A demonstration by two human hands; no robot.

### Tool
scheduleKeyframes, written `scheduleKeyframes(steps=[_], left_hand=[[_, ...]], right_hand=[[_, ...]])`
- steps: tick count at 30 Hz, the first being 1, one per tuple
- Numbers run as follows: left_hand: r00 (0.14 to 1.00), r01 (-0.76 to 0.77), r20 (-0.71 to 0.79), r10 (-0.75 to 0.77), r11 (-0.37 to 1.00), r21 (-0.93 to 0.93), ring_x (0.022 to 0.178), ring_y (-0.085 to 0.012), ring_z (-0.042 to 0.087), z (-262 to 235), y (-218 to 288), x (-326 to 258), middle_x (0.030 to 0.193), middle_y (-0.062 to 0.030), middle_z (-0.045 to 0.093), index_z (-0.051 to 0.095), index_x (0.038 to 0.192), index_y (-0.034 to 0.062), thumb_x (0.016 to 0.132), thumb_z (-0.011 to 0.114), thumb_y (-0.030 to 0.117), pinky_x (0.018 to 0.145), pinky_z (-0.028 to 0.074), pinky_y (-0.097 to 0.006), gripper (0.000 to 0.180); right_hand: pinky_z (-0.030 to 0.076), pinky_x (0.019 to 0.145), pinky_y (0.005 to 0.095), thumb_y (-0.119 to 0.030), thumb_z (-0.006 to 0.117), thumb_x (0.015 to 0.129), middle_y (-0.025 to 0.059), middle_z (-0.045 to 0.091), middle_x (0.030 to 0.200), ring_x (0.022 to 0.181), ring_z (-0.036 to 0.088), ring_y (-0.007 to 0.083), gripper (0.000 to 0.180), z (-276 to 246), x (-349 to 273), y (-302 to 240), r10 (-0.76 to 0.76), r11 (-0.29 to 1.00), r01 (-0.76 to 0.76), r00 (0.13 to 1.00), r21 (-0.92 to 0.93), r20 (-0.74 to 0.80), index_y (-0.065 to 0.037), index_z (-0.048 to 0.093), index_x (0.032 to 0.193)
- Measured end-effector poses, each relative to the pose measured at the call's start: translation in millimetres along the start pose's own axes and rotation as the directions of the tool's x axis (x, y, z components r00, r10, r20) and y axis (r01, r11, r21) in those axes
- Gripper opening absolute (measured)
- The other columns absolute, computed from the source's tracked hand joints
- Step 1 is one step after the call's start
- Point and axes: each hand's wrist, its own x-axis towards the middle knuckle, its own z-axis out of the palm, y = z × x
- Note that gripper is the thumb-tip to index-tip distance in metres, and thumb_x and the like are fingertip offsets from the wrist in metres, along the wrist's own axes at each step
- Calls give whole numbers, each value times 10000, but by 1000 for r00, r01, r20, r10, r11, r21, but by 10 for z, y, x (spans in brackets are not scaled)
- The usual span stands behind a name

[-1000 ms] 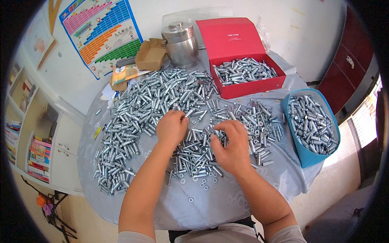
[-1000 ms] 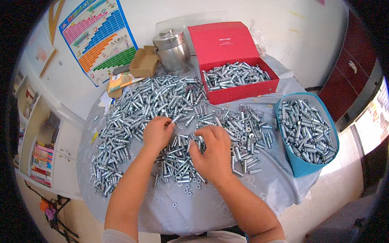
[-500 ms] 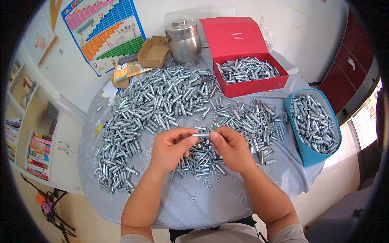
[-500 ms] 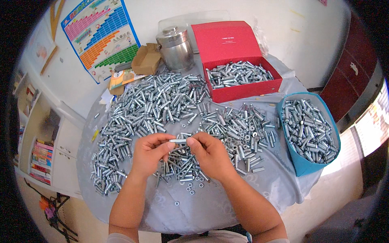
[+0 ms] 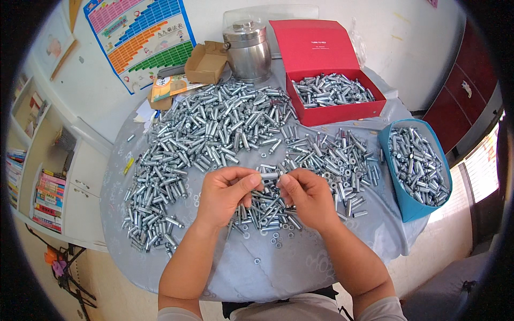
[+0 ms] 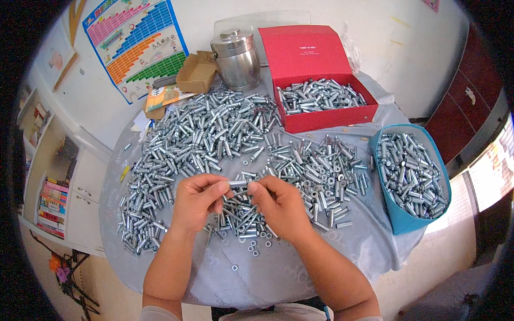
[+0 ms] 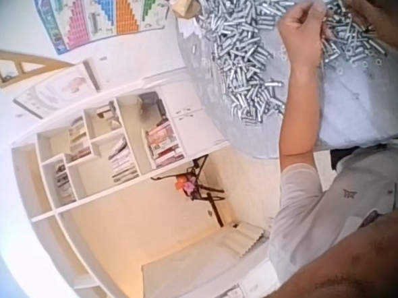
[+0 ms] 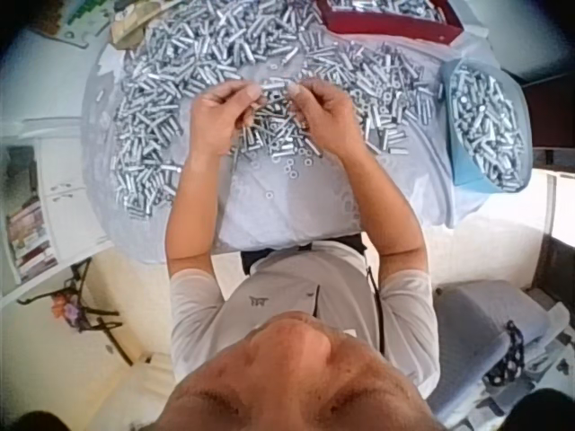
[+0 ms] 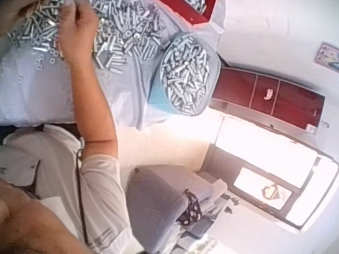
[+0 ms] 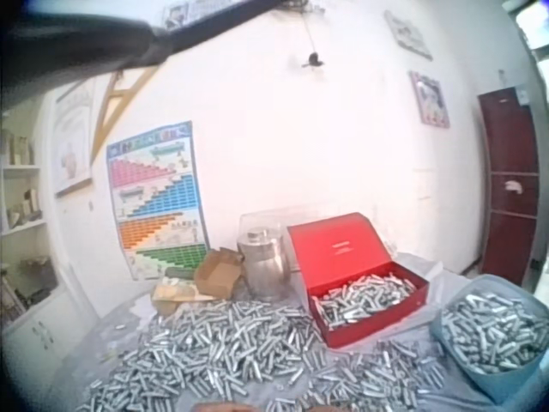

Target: The person sits at a table covered with metal bolts and washers, repeatedly picking up a bolt and a washer to screw them together by hand. The person places the assembled fasteners into a pile on the table.

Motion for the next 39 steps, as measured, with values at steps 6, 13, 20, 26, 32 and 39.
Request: scheduleKeyframes(steps=[6,13,20,26,32,39], left_hand=[[1000,-18,20,18,1000,20,503,-67,553,5,9,-8,798,-75,707,700,996,5,904,686,138,440,409,-186,163],[999,34,-11,-33,999,22,502,-65,549,-4,-28,2,788,-61,704,701,981,8,909,681,154,432,389,-186,164],[999,37,1,-37,999,12,491,-69,545,-2,-46,14,783,-61,703,699,963,14,903,689,172,432,390,-190,169],[1000,30,2,-30,1000,-1,489,-69,545,9,-44,14,777,-60,703,700,955,19,902,692,175,430,387,-189,165],[999,41,-5,-41,999,-22,511,-58,538,20,-41,12,782,-74,702,698,961,-17,913,687,164,462,417,-188,187],[997,57,-41,-58,998,-24,490,-64,532,16,-74,26,750,-57,691,693,915,11,918,674,180,441,394,-191,171]], right_hand=[[439,614,212,-152,689,912,-4,602,848,699,523,53,260,0,19,-8,34,999,-35,999,35,20,-10,603,1111],[468,683,222,-99,702,893,18,600,940,783,546,61,290,103,8,-87,-43,992,55,994,114,-98,-14,600,1150],[459,671,225,-89,679,904,32,620,966,764,546,64,196,46,40,-37,-30,999,31,998,26,-51,-10,634,1078],[447,645,218,-105,661,921,6,627,887,723,537,62,181,57,40,-8,-80,997,80,992,1,-94,-13,640,1076],[443,624,210,-59,631,925,20,628,878,699,541,60,206,38,44,-24,36,996,-30,997,81,-75,-7,622,1125],[440,606,217,-22,648,902,5,620,870,702,538,55,160,24,47,-89,95,995,-93,994,43,-59,-5,649,1061]])
